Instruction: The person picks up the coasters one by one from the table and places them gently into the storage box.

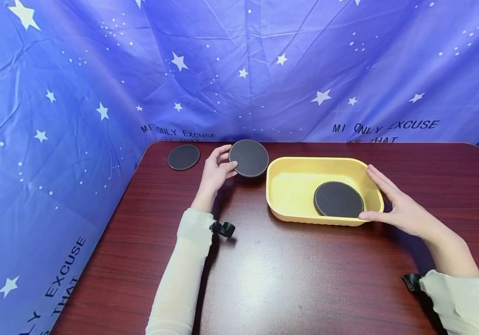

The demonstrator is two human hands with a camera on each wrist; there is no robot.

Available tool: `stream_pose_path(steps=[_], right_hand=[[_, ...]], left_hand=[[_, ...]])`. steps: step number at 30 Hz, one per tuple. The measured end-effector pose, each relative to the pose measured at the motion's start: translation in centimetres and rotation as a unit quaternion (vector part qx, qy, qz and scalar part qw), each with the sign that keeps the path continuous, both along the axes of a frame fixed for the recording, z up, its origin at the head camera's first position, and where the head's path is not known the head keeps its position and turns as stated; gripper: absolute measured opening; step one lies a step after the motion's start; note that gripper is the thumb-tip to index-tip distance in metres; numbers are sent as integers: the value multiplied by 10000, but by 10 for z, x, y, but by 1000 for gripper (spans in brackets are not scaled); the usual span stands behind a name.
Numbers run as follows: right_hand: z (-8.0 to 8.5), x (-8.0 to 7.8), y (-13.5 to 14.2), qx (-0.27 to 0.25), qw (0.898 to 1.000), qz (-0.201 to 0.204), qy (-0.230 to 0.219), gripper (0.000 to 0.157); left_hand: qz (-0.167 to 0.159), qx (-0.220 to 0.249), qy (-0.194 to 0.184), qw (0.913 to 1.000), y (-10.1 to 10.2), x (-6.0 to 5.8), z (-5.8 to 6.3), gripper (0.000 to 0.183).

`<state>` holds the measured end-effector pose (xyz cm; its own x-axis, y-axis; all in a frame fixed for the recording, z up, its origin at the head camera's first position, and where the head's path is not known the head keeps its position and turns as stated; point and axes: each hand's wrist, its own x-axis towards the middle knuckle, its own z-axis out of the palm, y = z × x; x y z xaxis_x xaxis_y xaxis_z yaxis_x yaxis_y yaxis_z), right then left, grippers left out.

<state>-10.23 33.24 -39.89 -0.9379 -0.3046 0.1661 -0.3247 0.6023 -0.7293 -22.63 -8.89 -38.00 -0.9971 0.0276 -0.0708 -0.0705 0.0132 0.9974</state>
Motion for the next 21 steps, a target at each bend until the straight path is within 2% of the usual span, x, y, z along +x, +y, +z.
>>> stream_pose_path(steps=[13,21], right_hand=[[0,-1,0,27,10000,-17,0,104],[1,-1,0,34,10000,4,7,104]], left_hand=[[-48,148,333,9993,3,7,15,57],[-304,159,491,9982,11,14,20,56]])
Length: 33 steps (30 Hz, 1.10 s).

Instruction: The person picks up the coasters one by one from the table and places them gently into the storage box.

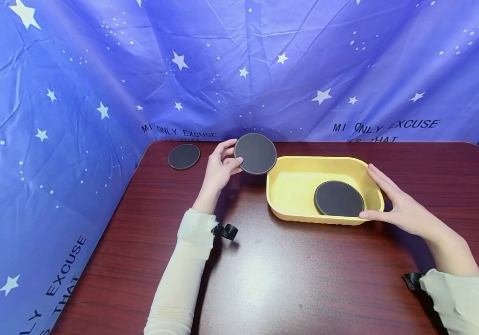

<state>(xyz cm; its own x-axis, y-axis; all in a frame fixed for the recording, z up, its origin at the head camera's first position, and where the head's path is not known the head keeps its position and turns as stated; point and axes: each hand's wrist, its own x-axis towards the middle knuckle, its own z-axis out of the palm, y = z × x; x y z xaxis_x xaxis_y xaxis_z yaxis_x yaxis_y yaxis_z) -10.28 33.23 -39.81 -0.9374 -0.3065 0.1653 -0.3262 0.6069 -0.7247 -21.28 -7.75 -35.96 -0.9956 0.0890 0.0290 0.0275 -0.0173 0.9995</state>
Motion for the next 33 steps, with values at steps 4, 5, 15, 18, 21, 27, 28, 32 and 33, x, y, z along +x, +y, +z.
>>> stream_pose_path(steps=[4,5,15,18,21,27,28,32,33], right_hand=[[-1,0,0,-10,10000,29,29,105],[-1,0,0,-12,10000,32,34,105],[-1,0,1,14,10000,20,60,105],[-1,0,1,10,10000,-6,49,105],[-1,1,0,-14,10000,10,54,104],[-1,1,0,-34,10000,-19,21,104],[-1,1,0,-32,10000,-22,16,104],[-2,1,1,-35,10000,34,44,105],[-2,1,1,-39,10000,33,44,104]], left_hand=[[-125,-25,35,9999,5,2,-1,56],[-151,-28,36,9999,7,3,-1,56],[-483,-153,59,9987,26,9,-4,56],[-616,-179,48,9979,32,10,-7,55],[-731,-229,28,9971,37,11,-8,55],[-952,-299,-36,9950,49,15,-11,55],[-982,-310,-47,9947,51,15,-12,55],[-1078,-413,-50,9933,58,17,-14,53],[-1104,-435,-44,9929,60,18,-15,53]])
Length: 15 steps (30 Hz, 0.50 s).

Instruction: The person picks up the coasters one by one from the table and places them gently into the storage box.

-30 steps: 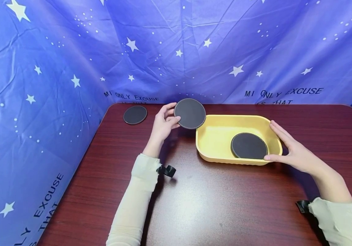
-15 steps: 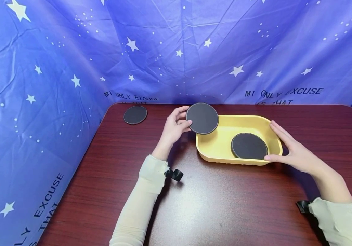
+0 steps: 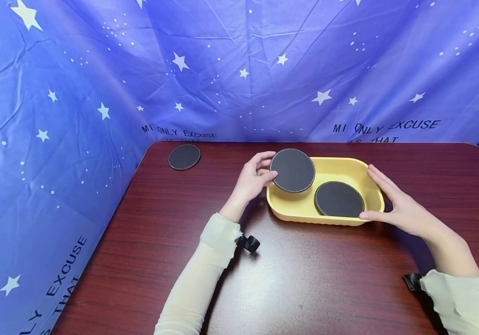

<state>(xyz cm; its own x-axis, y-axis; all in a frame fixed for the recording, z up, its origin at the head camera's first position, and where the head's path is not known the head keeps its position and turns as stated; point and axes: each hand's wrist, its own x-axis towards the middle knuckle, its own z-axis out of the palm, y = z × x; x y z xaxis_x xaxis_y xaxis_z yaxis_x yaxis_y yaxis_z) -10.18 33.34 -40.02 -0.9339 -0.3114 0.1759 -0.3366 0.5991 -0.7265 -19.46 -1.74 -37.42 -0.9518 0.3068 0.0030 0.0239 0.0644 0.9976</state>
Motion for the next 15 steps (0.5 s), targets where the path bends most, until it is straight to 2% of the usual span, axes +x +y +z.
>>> stream_pose_path(steps=[15], right_hand=[[1,0,-1,-19,10000,-55,-45,103]], left_hand=[[-436,-695,213,9964,18,8,8,49]])
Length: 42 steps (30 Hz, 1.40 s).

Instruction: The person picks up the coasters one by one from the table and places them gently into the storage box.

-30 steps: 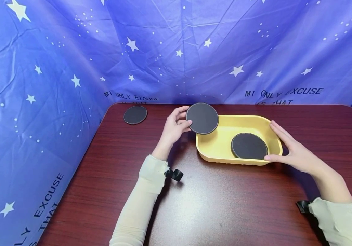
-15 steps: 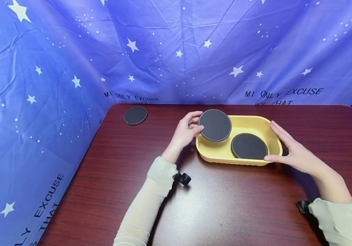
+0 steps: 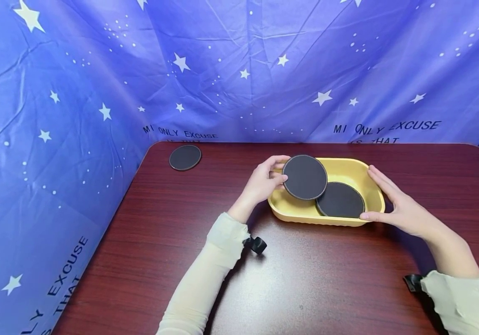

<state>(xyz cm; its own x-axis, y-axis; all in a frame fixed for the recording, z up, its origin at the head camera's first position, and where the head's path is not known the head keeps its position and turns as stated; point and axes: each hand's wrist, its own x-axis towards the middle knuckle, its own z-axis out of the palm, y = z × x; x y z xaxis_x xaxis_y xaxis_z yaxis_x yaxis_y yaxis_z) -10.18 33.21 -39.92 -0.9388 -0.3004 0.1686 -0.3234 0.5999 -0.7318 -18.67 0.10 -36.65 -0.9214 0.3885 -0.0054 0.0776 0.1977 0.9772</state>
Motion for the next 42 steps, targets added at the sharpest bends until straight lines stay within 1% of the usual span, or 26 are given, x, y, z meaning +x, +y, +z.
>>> stream_pose_path(steps=[8,16,24,28,32,37,40,42], right_hand=[[0,0,1,5,10000,7,31,103],[0,0,1,43,10000,-30,80,104],[-1,0,0,-25,9999,26,118,104],[-1,0,-1,-14,9999,6,103,104],[-1,0,0,23,9999,-5,100,104],[-1,0,0,52,9999,-14,92,104],[-2,0,0,22,9999,-2,100,104],[-2,0,0,15,9999,9,118,104]], left_hand=[[-241,-354,160,9990,15,2,1,50],[-512,-491,88,9974,31,4,1,48],[-555,-688,-100,9960,45,7,-10,48],[-605,-778,-148,9950,49,8,-12,46],[-711,-1097,21,9914,51,9,-14,43],[-789,-1647,305,9827,52,7,-14,42],[-827,-1808,301,9796,52,7,-16,41],[-851,-1829,209,9792,53,7,-17,41]])
